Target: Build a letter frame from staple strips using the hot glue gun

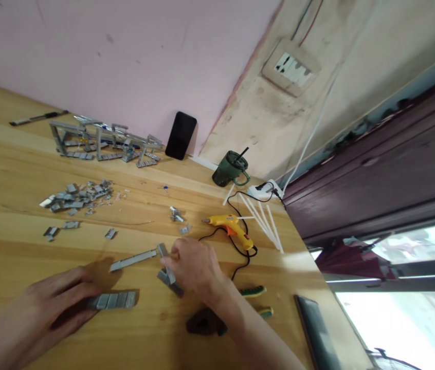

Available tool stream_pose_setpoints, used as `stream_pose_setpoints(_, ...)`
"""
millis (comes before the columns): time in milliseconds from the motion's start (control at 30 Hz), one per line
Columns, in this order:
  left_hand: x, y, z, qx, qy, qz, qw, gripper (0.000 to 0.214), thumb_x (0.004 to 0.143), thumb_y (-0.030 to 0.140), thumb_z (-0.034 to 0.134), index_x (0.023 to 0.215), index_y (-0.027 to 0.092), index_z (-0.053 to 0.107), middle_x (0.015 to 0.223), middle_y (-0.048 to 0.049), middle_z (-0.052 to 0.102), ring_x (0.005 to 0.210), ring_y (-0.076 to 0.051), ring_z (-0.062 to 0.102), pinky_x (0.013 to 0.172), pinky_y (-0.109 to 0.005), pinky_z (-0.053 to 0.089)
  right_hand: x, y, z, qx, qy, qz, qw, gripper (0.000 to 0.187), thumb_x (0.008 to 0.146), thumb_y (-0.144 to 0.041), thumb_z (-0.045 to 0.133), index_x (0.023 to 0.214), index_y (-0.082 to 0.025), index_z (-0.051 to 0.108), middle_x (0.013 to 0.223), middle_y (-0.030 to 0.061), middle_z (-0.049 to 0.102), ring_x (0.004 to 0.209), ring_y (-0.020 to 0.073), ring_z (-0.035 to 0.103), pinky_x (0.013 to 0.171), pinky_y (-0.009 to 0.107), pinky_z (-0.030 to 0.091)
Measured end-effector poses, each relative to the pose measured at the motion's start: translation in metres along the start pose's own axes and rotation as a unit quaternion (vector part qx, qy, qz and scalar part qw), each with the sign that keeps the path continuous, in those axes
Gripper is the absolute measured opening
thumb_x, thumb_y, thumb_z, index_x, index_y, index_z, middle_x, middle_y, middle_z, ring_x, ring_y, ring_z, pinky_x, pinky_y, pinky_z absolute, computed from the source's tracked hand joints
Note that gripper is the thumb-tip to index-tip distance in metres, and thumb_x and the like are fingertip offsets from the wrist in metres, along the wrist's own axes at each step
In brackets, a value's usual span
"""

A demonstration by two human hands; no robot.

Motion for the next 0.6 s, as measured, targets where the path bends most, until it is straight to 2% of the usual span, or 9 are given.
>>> stream_pose_setpoints(133, 0.0, 0.001, 0.0, -0.009, -0.006, 0.005, 1.0, 0.011, 0.083, 0.03, 0.053, 0.09, 0.026, 0.06, 0.085, -0.0007, 0.067, 0.071, -0.016, 0.067, 0.061, -0.023, 0.055, -0.001, -0.008, 0.019, 0.002, -0.011, 0.001, 1.0, 0.01, 0.074, -0.029, 0.062, 0.073, -0.02, 0.06, 0.076, -0.0004, 0.064, 0.069, 0.014, 0.055, 0.057, 0.025, 0.028)
stream_pose_setpoints(367, -0.002, -0.001, 0.003, -0.02, -0.009, -0.023, 1.0, 0.013, 0.084, 0.028, 0.049, 0.089, 0.027, 0.061, 0.084, 0.0001, 0.067, 0.07, -0.016, 0.067, 0.062, -0.025, 0.054, 0.0, 0.012, 0.015, 0.047, -0.009, 0.052, 0.997, 0.006, 0.073, -0.024, 0.06, 0.07, -0.02, 0.058, 0.066, -0.0006, 0.06, 0.062, 0.0137, 0.052, 0.056, 0.026, 0.029)
stream_pose_setpoints(467, -0.002, -0.001, 0.004, -0.026, -0.019, -0.02, 0.999, 0.012, 0.083, 0.028, 0.05, 0.089, 0.027, 0.061, 0.084, 0.0007, 0.067, 0.071, -0.016, 0.067, 0.063, -0.023, 0.053, 0.0, 0.021, 0.014, 0.098, -0.015, 0.055, 0.994, 0.006, 0.072, -0.025, 0.06, 0.069, -0.02, 0.057, 0.065, -0.0015, 0.059, 0.06, 0.0132, 0.051, 0.056, 0.026, 0.031)
stream_pose_setpoints(600, -0.002, -0.003, 0.003, -0.021, -0.016, -0.023, 0.999, 0.014, 0.083, 0.028, 0.051, 0.092, 0.027, 0.062, 0.088, -0.0002, 0.067, 0.074, -0.016, 0.067, 0.066, -0.023, 0.054, 0.002, 0.021, 0.018, 0.199, -0.05, 0.024, 0.978, 0.01, 0.074, -0.027, 0.056, 0.068, -0.019, 0.056, 0.061, -0.0033, 0.056, 0.057, 0.0109, 0.05, 0.052, 0.022, 0.035)
Point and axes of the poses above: each hand's wrist, its own x-axis towards the middle knuckle, its own z-axis out of the palm, y = z × x, the point moved 7 cm from there along x, towards the middle knuckle
